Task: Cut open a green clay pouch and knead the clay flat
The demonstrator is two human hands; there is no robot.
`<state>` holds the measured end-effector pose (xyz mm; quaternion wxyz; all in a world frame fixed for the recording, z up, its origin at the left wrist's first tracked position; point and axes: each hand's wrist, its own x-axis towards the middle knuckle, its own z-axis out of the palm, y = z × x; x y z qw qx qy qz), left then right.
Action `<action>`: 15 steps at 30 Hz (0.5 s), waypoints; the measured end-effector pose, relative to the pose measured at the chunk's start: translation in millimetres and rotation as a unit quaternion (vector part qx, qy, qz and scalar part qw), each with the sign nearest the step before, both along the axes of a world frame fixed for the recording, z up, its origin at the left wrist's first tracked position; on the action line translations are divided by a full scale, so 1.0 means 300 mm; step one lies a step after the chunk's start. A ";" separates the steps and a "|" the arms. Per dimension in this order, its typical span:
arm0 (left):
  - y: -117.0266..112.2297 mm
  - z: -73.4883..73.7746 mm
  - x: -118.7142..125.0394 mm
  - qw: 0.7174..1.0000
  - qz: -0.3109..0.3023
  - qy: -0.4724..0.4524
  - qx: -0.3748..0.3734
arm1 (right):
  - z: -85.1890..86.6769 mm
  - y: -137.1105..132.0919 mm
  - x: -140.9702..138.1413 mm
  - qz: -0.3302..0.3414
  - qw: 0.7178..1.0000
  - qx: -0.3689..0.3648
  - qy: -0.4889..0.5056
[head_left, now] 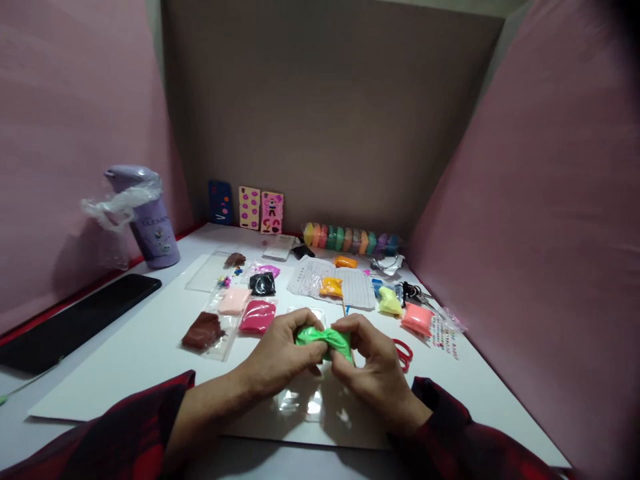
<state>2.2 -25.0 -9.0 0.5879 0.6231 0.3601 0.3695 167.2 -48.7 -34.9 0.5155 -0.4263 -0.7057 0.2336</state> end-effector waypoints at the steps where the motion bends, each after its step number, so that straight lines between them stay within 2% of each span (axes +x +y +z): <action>1: 0.001 0.002 -0.004 1.000 -0.010 0.009 0.026 | 0.000 0.003 0.004 -0.008 0.999 -0.037 0.016; 4: 0.002 0.004 -0.014 0.985 -0.024 0.050 0.164 | 0.001 0.011 0.012 -0.002 0.992 -0.105 0.070; 6: 0.005 -0.002 -0.018 0.960 -0.024 0.088 0.266 | 0.002 0.012 0.012 0.011 0.987 -0.123 0.102; 8: 0.008 -0.011 -0.020 0.937 -0.027 0.117 0.327 | 0.007 0.009 0.008 0.025 0.981 -0.146 0.122; 12: 0.011 -0.024 -0.021 0.923 -0.018 0.135 0.359 | 0.021 -0.001 -0.002 0.053 0.972 -0.188 0.134; 15: 0.007 -0.025 -0.020 0.920 -0.004 0.137 0.368 | 0.028 -0.006 -0.007 0.065 0.973 -0.179 0.134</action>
